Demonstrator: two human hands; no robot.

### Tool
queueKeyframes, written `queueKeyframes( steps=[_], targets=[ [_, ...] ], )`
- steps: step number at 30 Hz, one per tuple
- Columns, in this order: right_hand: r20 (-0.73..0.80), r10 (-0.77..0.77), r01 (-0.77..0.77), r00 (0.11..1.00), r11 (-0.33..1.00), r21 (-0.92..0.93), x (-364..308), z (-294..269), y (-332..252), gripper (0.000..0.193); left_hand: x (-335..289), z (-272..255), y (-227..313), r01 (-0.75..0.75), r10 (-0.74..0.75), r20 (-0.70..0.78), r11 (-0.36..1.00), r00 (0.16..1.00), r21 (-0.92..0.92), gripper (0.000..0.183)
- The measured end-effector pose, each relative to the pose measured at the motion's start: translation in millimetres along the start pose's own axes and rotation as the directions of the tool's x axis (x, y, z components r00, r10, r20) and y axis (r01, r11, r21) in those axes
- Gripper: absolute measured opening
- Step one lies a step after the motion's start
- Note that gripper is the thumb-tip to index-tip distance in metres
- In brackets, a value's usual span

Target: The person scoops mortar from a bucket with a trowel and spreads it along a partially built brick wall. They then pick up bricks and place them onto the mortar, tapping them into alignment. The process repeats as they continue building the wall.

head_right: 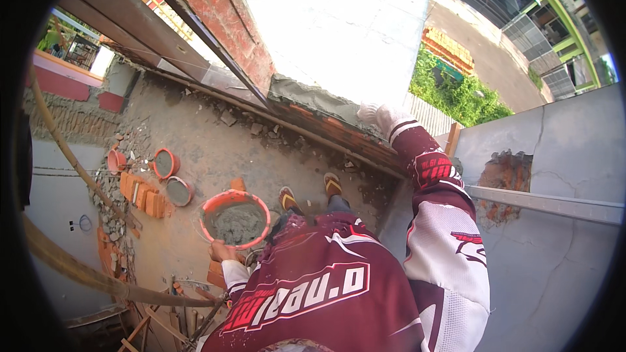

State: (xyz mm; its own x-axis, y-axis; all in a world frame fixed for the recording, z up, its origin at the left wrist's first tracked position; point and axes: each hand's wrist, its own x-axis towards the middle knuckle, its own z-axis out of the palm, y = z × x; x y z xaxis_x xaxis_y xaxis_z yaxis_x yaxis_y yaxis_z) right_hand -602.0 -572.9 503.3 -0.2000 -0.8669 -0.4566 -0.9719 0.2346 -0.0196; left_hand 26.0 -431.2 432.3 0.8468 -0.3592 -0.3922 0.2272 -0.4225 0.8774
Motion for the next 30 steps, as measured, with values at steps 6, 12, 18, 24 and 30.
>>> queueKeyframes(
  steps=[6, 12, 18, 24, 30],
  targets=[
    [-0.114, 0.010, -0.007, 0.993, 1.000, 0.023, -34.7, 27.7, 70.6, 0.036, -5.3, 18.3, -9.1, 0.119, -0.120, 0.023, 0.992, 0.992, 0.051, 0.039],
    [-0.031, -0.105, 0.107, 0.994, 0.992, 0.071, 26.5, -27.6, 12.4, 0.037, -34.3, 28.2, 3.8, 0.050, -0.052, 0.048, 0.998, 0.998, 0.029, 0.036],
    [0.004, -0.254, 0.254, 0.967, 0.967, 0.023, 134.4, -21.8, -44.7, 0.037, -23.2, 13.9, -3.4, 0.036, -0.028, 0.093, 0.996, 0.995, -0.085, 0.036],
    [0.083, -0.311, 0.316, 0.947, 0.947, -0.054, 151.9, -10.1, -30.5, 0.037, -11.6, 11.8, -1.8, 0.071, -0.061, 0.115, 0.994, 0.992, -0.088, 0.025],
    [0.249, -0.307, 0.354, 0.918, 0.919, -0.172, 80.5, 14.2, 60.8, 0.037, -0.1, 19.3, -7.0, -0.008, 0.009, 0.102, 1.000, 0.995, -0.017, 0.018]
  ],
)
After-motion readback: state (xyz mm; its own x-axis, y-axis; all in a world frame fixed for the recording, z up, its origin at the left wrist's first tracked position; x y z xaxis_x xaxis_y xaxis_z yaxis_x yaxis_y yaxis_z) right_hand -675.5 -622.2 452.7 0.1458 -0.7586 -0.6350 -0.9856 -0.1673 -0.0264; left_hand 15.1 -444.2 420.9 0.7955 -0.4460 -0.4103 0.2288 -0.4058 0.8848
